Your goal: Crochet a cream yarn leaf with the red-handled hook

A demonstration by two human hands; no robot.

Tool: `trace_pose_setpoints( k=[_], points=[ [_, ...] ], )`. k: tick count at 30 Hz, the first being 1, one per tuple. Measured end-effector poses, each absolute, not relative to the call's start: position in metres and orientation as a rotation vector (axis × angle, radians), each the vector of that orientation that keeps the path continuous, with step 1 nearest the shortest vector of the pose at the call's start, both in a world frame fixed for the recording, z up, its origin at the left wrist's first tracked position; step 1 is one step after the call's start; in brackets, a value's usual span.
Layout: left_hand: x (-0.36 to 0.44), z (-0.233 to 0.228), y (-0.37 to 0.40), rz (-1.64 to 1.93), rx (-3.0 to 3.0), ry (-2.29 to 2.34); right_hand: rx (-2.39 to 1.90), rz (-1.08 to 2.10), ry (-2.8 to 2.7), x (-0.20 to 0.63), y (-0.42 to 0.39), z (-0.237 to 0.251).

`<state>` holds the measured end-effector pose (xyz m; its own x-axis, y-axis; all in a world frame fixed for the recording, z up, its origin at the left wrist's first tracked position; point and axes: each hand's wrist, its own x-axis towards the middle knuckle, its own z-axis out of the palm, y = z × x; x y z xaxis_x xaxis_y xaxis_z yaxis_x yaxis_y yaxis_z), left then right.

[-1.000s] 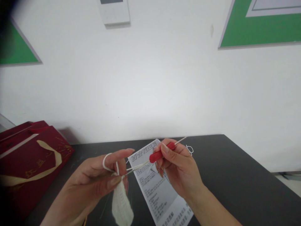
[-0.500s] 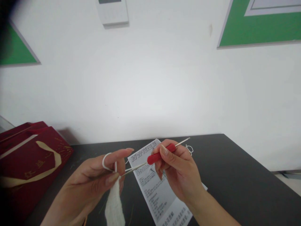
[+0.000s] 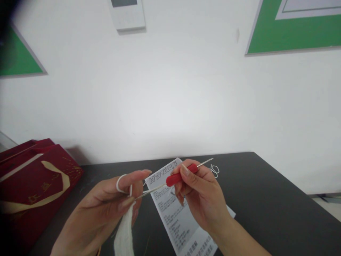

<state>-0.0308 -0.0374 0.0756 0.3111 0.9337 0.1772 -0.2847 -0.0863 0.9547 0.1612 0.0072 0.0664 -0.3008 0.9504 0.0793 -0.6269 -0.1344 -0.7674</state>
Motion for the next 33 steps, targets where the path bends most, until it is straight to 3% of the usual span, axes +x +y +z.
trace_pose_setpoints(
  k=[33],
  points=[
    [-0.019,0.079,-0.038,1.320,0.922,0.668,-0.424,1.590,-0.891,0.163,0.000,0.066]
  ],
)
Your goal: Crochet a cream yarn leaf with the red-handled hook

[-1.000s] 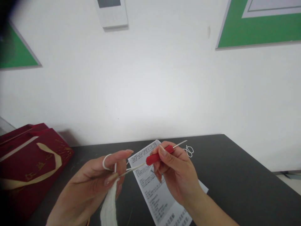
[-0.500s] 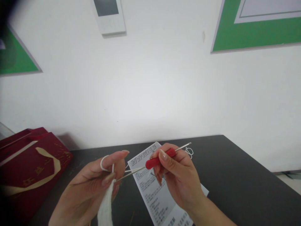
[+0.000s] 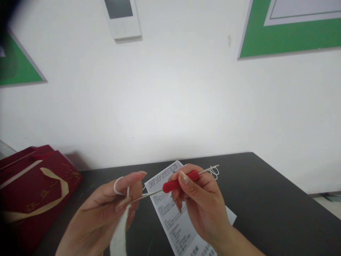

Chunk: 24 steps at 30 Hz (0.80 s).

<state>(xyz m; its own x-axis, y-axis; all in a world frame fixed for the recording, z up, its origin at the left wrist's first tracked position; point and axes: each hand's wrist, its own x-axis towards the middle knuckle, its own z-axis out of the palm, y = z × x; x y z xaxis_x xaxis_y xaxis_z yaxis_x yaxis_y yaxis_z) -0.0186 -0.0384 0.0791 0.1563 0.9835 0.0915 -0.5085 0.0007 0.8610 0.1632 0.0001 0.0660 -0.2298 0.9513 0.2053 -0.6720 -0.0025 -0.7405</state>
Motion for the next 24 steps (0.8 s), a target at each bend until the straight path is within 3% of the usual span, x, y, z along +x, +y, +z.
trace_pose_setpoints(
  k=[24],
  points=[
    [-0.0172,0.0834,-0.0380,1.282,0.860,0.572,-0.434,1.593,-0.884,0.1630,-0.0026,0.0707]
  ],
)
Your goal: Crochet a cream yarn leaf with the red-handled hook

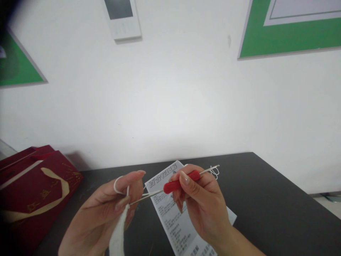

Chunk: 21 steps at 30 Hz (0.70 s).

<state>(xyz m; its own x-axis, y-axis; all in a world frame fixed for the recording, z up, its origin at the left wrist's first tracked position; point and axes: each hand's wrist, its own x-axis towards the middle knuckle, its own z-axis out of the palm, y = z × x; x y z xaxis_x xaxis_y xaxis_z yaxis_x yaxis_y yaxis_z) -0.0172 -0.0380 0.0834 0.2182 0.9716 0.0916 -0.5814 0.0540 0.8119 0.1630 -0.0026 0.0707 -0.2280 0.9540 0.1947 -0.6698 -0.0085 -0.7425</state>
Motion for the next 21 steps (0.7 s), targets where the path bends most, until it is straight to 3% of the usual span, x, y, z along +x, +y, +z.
trace_pose_setpoints(
  k=[21],
  points=[
    [-0.0177,0.0812,-0.0367,1.310,0.874,0.542,-0.463,1.585,-0.865,0.1616,-0.0042,0.0716]
  ],
)
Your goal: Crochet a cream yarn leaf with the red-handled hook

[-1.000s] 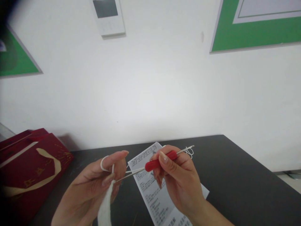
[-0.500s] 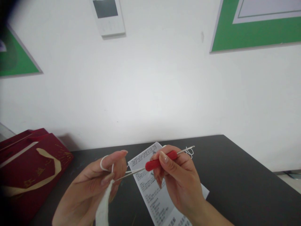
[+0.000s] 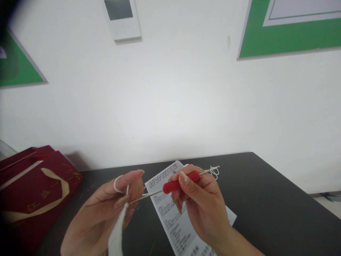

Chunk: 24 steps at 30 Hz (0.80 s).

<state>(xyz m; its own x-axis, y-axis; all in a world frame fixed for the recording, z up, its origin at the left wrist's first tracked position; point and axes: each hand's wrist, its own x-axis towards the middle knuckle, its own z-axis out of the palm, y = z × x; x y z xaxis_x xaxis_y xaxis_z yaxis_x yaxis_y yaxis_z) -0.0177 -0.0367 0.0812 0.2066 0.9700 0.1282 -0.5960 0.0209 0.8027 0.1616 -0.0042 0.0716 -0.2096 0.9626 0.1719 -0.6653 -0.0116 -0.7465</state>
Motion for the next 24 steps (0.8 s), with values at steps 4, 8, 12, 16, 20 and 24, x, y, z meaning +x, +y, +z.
trace_pose_setpoints(
  k=[4,8,12,16,20,24],
  points=[
    [-0.0163,0.0814,-0.0360,1.330,0.860,0.536,-0.460,1.586,-0.858,0.1620,-0.0034,0.0705],
    [-0.0141,0.0817,-0.0358,1.351,0.862,0.543,-0.449,1.576,-0.864,0.1611,-0.0045,0.0688],
    [-0.0133,0.0804,-0.0359,1.352,0.867,0.533,-0.450,1.564,-0.879,0.1594,-0.0061,0.0676],
    [-0.0128,0.0779,-0.0354,1.339,0.824,0.506,-0.463,1.551,-0.880,0.1585,-0.0071,0.0680],
    [-0.0121,0.0766,-0.0348,1.324,0.788,0.466,-0.457,1.537,-0.880,0.1576,-0.0068,0.0684],
    [-0.0122,0.0763,-0.0350,1.330,0.788,0.469,-0.459,1.526,-0.873,0.1563,-0.0066,0.0691]
  ],
)
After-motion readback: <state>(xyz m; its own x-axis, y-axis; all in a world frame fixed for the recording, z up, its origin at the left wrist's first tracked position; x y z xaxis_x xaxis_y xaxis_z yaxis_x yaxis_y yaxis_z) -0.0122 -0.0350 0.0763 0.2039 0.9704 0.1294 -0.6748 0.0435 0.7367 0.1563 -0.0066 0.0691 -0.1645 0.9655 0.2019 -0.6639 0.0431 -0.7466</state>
